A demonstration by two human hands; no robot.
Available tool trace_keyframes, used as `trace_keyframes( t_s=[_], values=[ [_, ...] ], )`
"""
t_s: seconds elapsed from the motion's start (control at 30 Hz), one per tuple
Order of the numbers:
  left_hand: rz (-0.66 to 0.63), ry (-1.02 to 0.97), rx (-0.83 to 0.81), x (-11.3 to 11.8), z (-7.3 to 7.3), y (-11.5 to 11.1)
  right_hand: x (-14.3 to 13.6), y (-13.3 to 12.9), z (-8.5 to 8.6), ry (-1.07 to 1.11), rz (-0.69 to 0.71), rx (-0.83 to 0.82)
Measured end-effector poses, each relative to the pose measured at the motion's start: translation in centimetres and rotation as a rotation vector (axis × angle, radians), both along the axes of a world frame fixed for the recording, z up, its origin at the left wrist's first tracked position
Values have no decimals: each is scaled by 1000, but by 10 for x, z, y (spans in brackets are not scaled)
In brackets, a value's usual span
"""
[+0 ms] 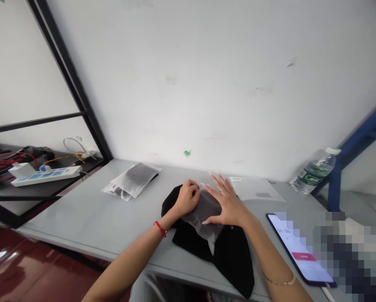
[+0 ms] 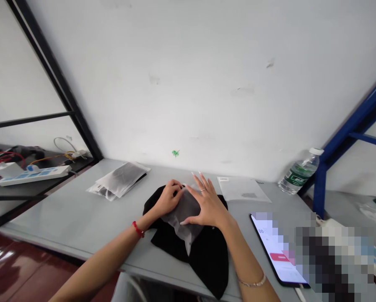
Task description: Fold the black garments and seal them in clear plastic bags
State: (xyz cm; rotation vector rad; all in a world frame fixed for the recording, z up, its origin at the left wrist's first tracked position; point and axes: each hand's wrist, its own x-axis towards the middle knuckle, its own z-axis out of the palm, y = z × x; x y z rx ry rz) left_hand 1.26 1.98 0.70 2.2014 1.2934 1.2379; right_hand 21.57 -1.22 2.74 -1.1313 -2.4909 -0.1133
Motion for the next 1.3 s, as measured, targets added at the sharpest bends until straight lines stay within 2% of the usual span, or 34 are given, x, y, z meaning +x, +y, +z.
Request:
trace_keyframes(
  t_s=[0.1, 0.17, 0.3, 0.4, 0.53, 0.7, 0.83, 0.97, 1.1, 1.3],
  values=[
    [362, -286, 102, 12, -9, 5, -4, 1, -4, 17, -73, 20],
    [448, -368, 85, 19, -16, 7, -5, 4, -11, 15, -118, 13],
    [382, -295, -7, 27, -24, 0, -3, 14, -32, 0, -192, -27],
    [288, -156, 13, 28, -21, -11, -3, 18, -42, 47, -215, -17],
    [130, 203, 138, 22, -11, -23, -9, 19, -43, 108, -166, 106],
    [104, 423, 242, -3, -3, -15, -14, 19, -39, 215, -81, 280],
    [96, 488, 166, -27, -4, 5, -16, 17, -38, 264, -43, 358],
    [25, 498, 46, -36, -10, 16, -23, 14, -39, 210, -31, 342],
    [15, 490, 105, -30, -11, 14, -28, 12, -39, 183, -91, 307],
    [-107, 485, 186, -5, -11, -5, -24, 15, -44, 206, -217, 275]
  ],
)
